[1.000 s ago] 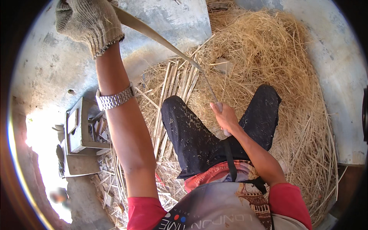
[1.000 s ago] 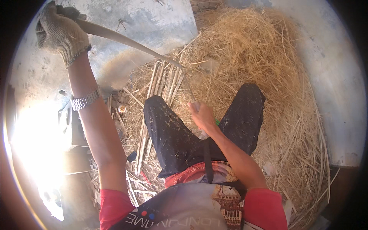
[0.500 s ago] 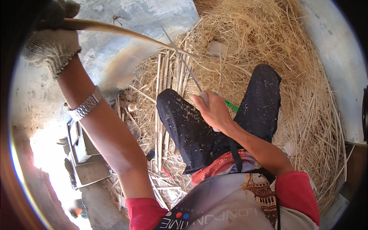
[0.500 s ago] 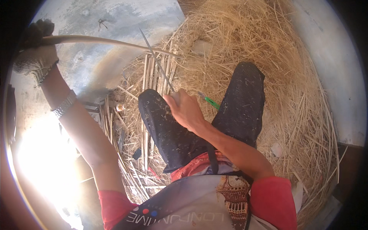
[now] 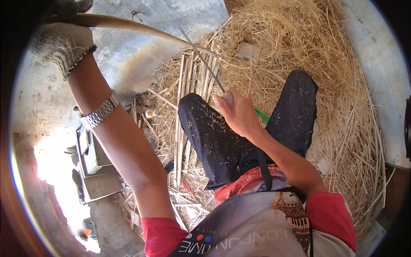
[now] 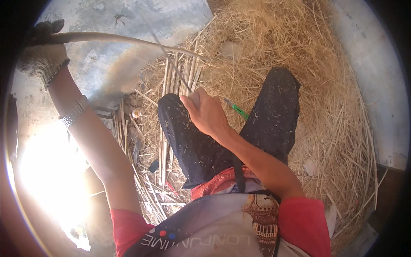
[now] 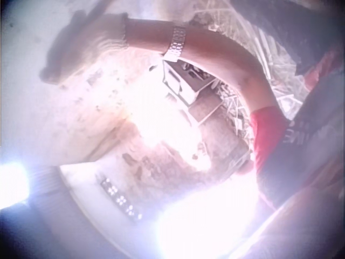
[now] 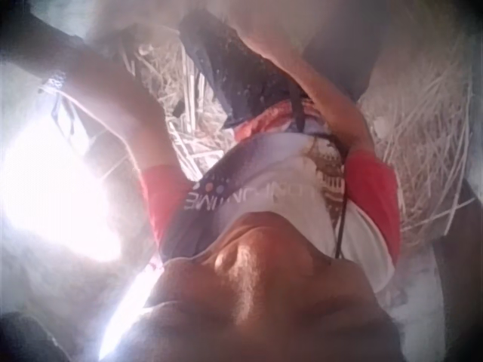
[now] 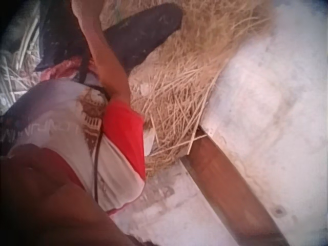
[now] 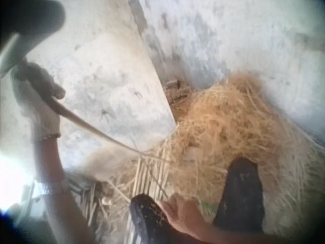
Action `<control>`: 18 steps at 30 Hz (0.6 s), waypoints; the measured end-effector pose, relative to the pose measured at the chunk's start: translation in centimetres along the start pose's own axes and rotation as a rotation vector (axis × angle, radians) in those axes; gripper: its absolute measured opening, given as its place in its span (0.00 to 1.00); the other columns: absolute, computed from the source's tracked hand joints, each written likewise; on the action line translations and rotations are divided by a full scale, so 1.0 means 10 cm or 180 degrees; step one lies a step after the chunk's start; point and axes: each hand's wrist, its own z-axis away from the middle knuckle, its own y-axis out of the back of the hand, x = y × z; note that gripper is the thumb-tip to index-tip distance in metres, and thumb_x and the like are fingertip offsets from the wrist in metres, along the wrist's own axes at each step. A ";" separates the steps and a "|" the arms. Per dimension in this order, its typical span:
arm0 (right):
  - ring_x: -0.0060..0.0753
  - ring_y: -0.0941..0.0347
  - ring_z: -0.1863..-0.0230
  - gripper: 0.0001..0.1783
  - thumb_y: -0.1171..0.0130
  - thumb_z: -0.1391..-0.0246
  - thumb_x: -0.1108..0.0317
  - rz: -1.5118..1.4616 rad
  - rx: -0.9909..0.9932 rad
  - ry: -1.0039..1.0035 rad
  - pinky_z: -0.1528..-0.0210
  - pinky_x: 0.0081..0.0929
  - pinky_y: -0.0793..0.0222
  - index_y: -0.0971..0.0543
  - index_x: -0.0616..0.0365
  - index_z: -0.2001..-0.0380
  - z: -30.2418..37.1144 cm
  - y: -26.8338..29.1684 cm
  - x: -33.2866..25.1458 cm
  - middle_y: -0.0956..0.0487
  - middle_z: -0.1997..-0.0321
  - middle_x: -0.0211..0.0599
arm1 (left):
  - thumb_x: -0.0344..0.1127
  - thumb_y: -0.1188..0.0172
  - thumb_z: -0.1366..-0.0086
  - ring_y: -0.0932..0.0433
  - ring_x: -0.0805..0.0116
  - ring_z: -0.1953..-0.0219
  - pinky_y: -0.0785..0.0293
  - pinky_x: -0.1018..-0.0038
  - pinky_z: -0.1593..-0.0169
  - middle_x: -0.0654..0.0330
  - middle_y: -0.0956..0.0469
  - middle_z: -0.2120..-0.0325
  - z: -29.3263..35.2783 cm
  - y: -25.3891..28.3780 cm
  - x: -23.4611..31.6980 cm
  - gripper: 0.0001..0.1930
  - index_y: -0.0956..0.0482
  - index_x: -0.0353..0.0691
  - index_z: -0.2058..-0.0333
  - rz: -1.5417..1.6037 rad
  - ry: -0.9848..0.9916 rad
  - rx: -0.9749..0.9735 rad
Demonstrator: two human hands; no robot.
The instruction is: The person sits on a straw-covered floor and uses a knife to split long bamboo sticks into thin strips. They hold the bamboo with a gloved left hand and repeatedly strike it with the knife in their right hand to separate the fibers.
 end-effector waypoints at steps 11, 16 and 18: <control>0.40 0.25 0.81 0.26 0.45 0.37 0.50 0.0049 -0.0327 -0.0434 0.79 0.40 0.32 0.28 0.68 0.69 0.03 0.06 -0.09 0.25 0.81 0.44 | 0.40 0.64 0.36 0.36 0.69 0.91 0.27 0.64 0.86 0.59 0.32 0.88 -0.17 0.23 -0.12 0.14 0.32 0.41 0.73 0.0098 0.1316 0.0691; 0.35 0.31 0.88 0.26 0.47 0.36 0.49 0.0010 -0.0068 -0.0308 0.87 0.37 0.36 0.29 0.66 0.71 -0.06 -0.06 0.42 0.27 0.83 0.40 | 0.44 0.50 0.32 0.39 0.75 0.93 0.39 0.75 0.90 0.66 0.35 0.90 -0.08 -0.13 0.26 0.16 0.30 0.44 0.78 0.0652 0.0778 0.0676; 0.37 0.28 0.84 0.26 0.46 0.36 0.48 -0.0022 -0.0385 -0.0715 0.80 0.39 0.33 0.28 0.66 0.70 -0.04 0.11 0.08 0.27 0.83 0.39 | 0.42 0.48 0.32 0.40 0.76 0.94 0.42 0.77 0.91 0.66 0.35 0.90 -0.07 -0.19 0.35 0.16 0.29 0.44 0.79 0.0803 0.0768 0.0925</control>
